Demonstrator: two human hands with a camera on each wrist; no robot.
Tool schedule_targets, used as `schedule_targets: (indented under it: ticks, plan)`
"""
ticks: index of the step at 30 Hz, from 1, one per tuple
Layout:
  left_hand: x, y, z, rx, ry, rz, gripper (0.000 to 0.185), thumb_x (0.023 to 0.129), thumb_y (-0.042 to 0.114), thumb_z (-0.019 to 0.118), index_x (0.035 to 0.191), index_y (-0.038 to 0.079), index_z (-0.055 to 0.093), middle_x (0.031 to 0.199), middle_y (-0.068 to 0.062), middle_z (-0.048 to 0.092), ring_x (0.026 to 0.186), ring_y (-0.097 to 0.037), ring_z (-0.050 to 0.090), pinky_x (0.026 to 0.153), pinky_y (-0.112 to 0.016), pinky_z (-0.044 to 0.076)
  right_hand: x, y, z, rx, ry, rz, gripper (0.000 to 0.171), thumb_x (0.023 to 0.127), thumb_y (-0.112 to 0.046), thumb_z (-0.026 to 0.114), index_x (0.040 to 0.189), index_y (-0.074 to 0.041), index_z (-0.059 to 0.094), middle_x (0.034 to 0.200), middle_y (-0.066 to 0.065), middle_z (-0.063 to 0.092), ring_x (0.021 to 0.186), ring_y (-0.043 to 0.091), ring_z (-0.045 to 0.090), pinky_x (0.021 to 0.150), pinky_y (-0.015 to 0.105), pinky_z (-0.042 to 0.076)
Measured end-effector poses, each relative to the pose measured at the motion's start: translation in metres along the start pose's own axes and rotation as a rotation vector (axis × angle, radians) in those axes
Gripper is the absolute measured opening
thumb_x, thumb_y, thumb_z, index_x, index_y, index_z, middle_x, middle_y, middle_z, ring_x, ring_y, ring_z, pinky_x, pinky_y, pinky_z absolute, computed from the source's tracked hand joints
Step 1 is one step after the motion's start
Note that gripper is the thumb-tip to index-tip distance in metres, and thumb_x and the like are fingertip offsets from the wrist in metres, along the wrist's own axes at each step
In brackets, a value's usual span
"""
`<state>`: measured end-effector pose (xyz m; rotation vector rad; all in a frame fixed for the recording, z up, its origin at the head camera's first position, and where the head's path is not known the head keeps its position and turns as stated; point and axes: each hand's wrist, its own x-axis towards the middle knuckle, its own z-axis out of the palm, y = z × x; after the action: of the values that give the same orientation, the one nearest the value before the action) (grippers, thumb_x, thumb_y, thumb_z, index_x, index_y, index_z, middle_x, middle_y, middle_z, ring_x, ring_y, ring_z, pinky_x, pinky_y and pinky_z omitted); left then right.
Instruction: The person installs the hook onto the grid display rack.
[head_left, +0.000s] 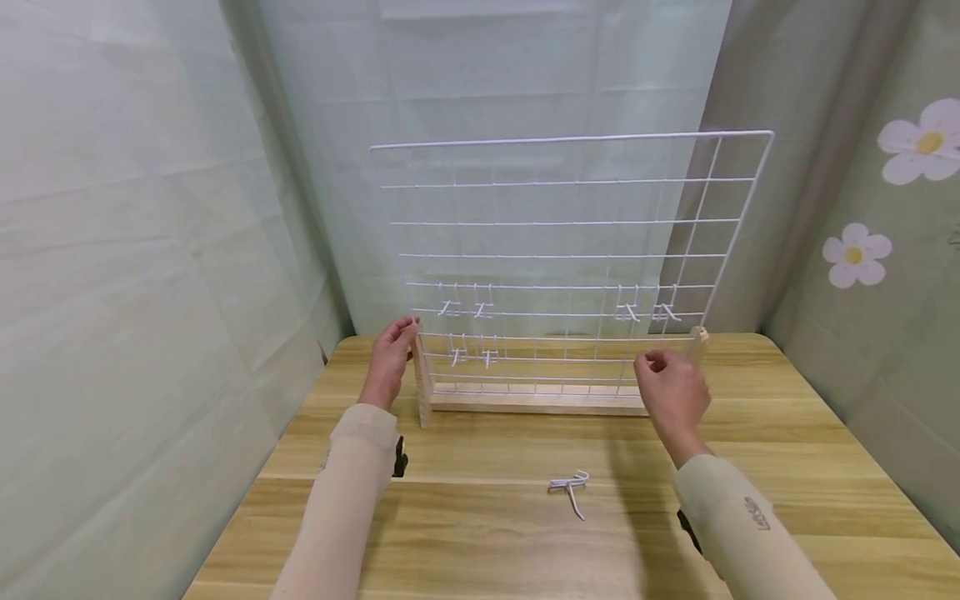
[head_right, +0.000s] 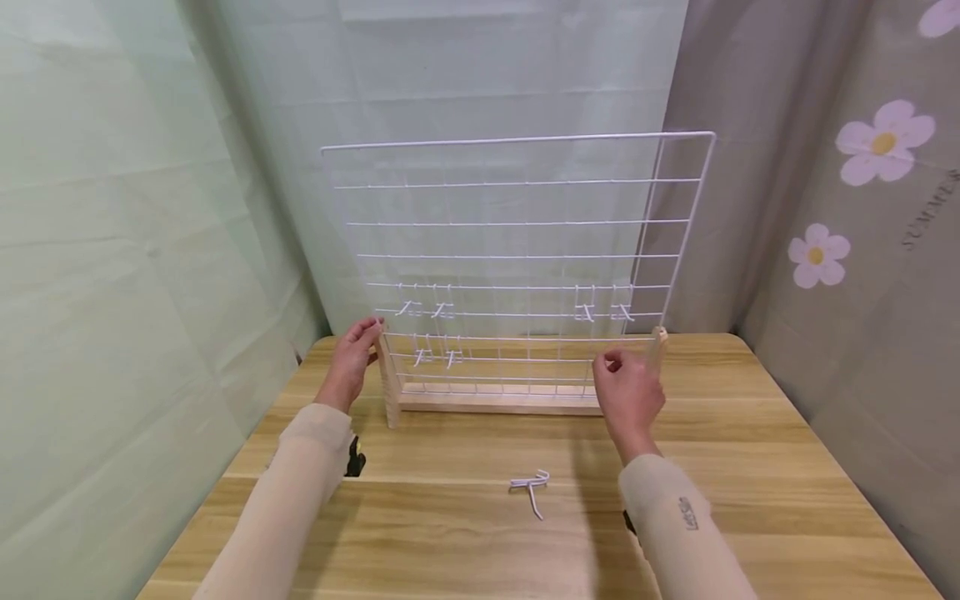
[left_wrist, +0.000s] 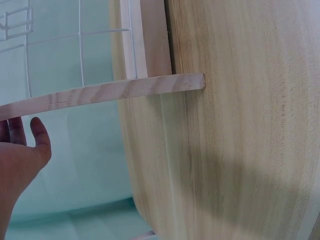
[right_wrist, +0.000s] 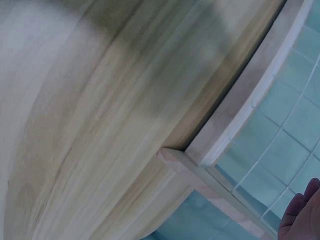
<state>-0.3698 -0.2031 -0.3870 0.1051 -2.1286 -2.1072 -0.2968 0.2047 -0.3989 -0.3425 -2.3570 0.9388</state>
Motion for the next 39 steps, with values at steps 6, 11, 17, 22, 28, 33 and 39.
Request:
schedule_targets:
  ticks: [6,11,17,22,28,33,39]
  plan:
    - [-0.01,0.015,0.002,-0.029,-0.024,-0.017,0.036,0.105,0.023,0.05,0.135,0.002,0.051,0.148,-0.01,0.047,0.132,-0.027,0.041,0.112,-0.048,0.033,-0.007,0.003,0.006,-0.003,-0.01,-0.001,0.027,0.092,-0.029,0.059,0.092,-0.007,0.074,0.083,0.01,0.071,0.072,0.031,0.063,0.058,0.044,0.044]
    - [-0.017,0.023,0.003,-0.035,-0.029,-0.026,0.035,0.105,0.02,0.049,0.134,-0.001,0.05,0.148,-0.012,0.046,0.133,-0.028,0.041,0.111,-0.047,0.033,-0.012,0.006,0.008,0.0,-0.025,0.005,0.028,0.092,-0.03,0.059,0.093,-0.008,0.075,0.084,0.009,0.072,0.075,0.031,0.064,0.058,0.044,0.044]
    - [-0.008,0.011,0.001,-0.036,-0.017,-0.019,0.036,0.105,0.024,0.05,0.134,0.002,0.051,0.148,-0.009,0.047,0.132,-0.025,0.042,0.112,-0.046,0.033,-0.02,0.009,0.012,0.025,-0.041,0.014,0.025,0.091,-0.03,0.062,0.091,-0.009,0.076,0.084,0.007,0.071,0.074,0.029,0.062,0.056,0.042,0.043]
    - [-0.001,0.0,0.0,-0.013,-0.008,0.003,0.042,0.105,0.03,0.051,0.138,0.004,0.05,0.147,-0.005,0.049,0.131,-0.022,0.043,0.111,-0.044,0.034,-0.028,0.011,0.017,0.051,-0.068,0.02,0.025,0.091,-0.031,0.064,0.091,-0.01,0.076,0.084,0.006,0.071,0.071,0.025,0.062,0.055,0.038,0.042]
    - [-0.001,-0.001,0.0,0.001,-0.004,0.014,0.041,0.105,0.031,0.051,0.137,0.006,0.051,0.144,-0.006,0.05,0.13,-0.023,0.044,0.111,-0.044,0.035,-0.036,0.015,0.023,0.081,-0.101,0.002,0.024,0.09,-0.029,0.066,0.092,-0.007,0.077,0.083,0.006,0.071,0.075,0.024,0.064,0.058,0.035,0.042]
    - [0.0,-0.001,0.0,-0.006,0.002,0.009,0.039,0.105,0.031,0.052,0.135,0.007,0.053,0.144,-0.007,0.05,0.129,-0.022,0.044,0.111,-0.044,0.034,-0.041,0.016,0.025,0.097,-0.13,-0.004,0.024,0.091,-0.028,0.067,0.094,-0.006,0.076,0.084,0.008,0.071,0.078,0.025,0.063,0.059,0.035,0.042]
    - [0.001,-0.001,0.0,-0.037,-0.003,0.002,0.039,0.105,0.028,0.051,0.136,0.004,0.051,0.145,-0.007,0.049,0.131,-0.024,0.043,0.111,-0.045,0.033,-0.048,0.019,0.027,0.095,-0.147,-0.003,0.024,0.091,-0.029,0.069,0.092,-0.007,0.077,0.082,0.006,0.071,0.076,0.024,0.065,0.059,0.034,0.044]
